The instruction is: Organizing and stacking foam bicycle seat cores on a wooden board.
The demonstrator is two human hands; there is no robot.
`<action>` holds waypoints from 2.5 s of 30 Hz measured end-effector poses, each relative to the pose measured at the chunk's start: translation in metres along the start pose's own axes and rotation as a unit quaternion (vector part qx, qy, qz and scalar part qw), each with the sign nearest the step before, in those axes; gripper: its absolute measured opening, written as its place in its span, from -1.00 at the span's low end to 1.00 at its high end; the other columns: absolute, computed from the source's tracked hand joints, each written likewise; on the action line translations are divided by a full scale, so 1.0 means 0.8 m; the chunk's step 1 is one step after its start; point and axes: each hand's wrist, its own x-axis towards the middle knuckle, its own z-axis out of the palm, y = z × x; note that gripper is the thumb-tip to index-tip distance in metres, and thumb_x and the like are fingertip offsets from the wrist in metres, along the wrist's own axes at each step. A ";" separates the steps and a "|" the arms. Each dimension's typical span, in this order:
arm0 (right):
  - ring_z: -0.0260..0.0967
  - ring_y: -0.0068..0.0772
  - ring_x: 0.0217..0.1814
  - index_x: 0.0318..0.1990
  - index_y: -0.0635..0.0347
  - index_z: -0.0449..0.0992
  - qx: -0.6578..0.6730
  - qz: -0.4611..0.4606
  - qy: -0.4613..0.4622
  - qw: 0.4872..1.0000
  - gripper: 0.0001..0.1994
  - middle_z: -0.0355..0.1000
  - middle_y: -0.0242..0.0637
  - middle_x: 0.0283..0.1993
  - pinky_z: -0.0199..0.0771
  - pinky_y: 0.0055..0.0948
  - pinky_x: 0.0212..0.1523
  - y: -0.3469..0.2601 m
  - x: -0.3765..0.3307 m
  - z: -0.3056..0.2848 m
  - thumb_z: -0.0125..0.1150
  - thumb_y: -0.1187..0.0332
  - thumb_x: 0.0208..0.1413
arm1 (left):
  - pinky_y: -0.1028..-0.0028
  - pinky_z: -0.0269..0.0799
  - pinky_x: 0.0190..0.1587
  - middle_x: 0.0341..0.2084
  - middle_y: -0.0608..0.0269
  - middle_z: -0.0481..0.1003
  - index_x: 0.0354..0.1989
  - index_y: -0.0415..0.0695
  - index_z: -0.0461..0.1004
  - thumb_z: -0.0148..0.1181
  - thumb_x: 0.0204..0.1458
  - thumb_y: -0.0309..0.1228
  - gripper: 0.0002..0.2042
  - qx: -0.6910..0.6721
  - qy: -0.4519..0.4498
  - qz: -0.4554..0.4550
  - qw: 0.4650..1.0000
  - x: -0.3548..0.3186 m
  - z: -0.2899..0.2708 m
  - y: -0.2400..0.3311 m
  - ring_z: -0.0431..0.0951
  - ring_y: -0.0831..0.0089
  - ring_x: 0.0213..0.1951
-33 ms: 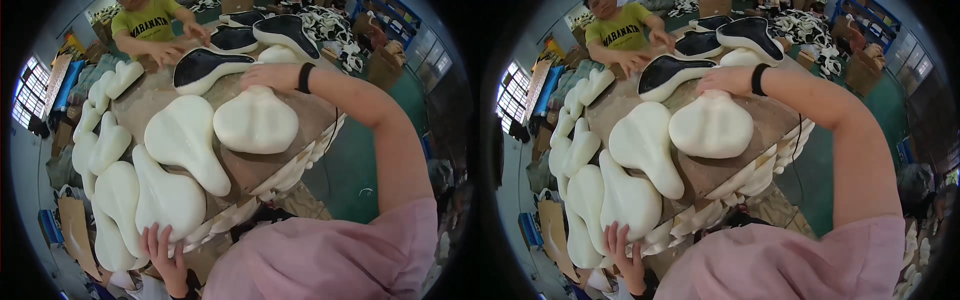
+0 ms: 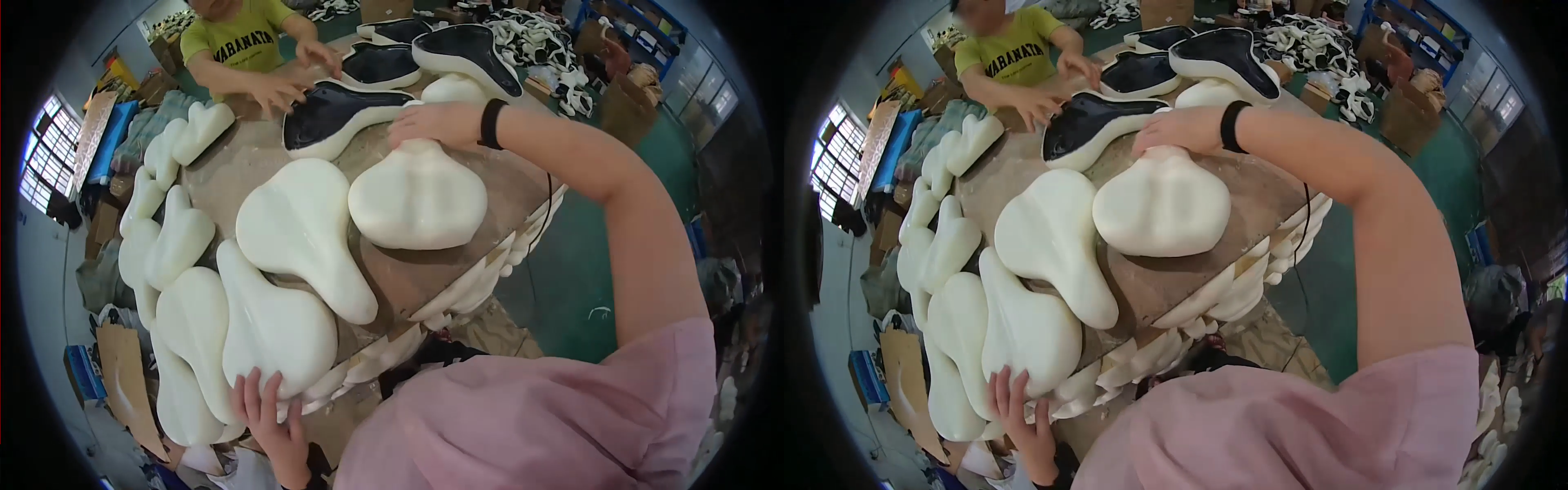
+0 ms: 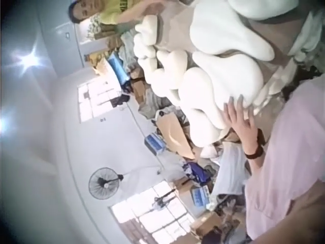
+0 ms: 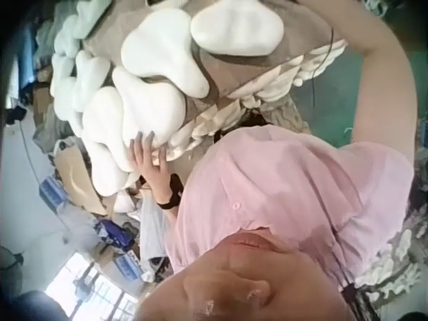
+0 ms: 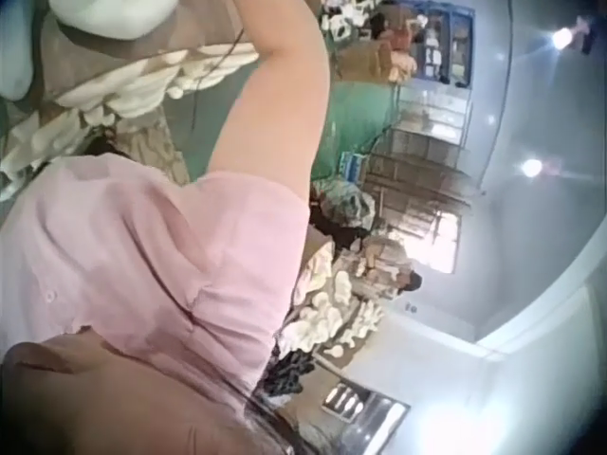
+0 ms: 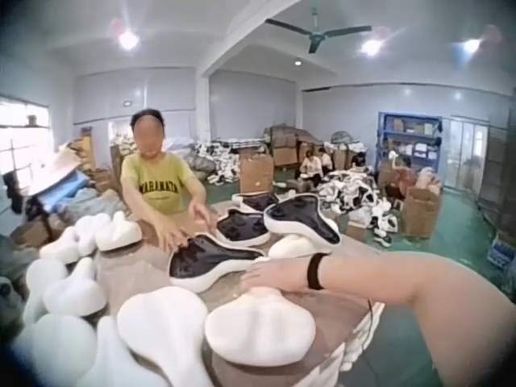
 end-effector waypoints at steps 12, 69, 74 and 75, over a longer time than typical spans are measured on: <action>0.05 -0.08 0.36 0.02 0.08 0.42 0.044 -0.225 -0.005 0.973 -0.67 0.21 -0.20 0.28 0.07 -0.20 0.35 -0.025 0.074 0.016 -0.06 0.53 0.09 | 0.04 0.07 0.25 0.12 -0.03 0.35 0.01 -0.13 0.47 0.20 0.00 -0.42 -0.65 0.026 0.040 0.005 0.999 0.005 0.004 0.015 0.19 -0.10 0.23; 0.43 -0.05 -0.18 -0.22 0.19 0.45 0.292 0.388 0.156 0.860 -0.85 0.47 -0.06 -0.37 0.42 -0.26 -0.15 -0.090 -0.139 0.018 0.06 0.36 0.11 | 0.32 0.38 -0.13 -0.02 -0.01 0.43 0.00 -0.22 0.45 0.17 0.05 -0.56 -0.70 -0.023 0.170 0.022 0.985 -0.006 0.036 0.039 0.43 0.16 -0.06; 0.16 -0.03 0.27 0.16 0.08 0.31 -0.201 0.220 0.203 0.933 -0.40 0.22 -0.06 0.23 0.17 -0.19 0.26 0.095 -0.124 -0.005 0.26 0.37 -0.16 | 0.37 0.40 -0.17 -0.01 -0.06 0.40 0.03 -0.28 0.41 0.16 0.07 -0.52 -0.68 0.045 0.168 0.030 0.984 -0.001 0.052 0.043 0.44 0.20 -0.11; 0.03 -0.06 0.38 0.21 0.13 0.23 -0.231 0.222 0.151 0.935 -0.30 0.16 -0.09 0.30 0.08 -0.14 0.34 0.125 -0.110 0.003 0.26 0.44 -0.22 | 0.28 0.21 0.06 0.06 -0.03 0.36 0.06 -0.27 0.39 0.10 0.00 -0.57 -0.62 0.016 0.176 0.007 0.984 -0.006 0.058 0.036 0.30 0.13 0.08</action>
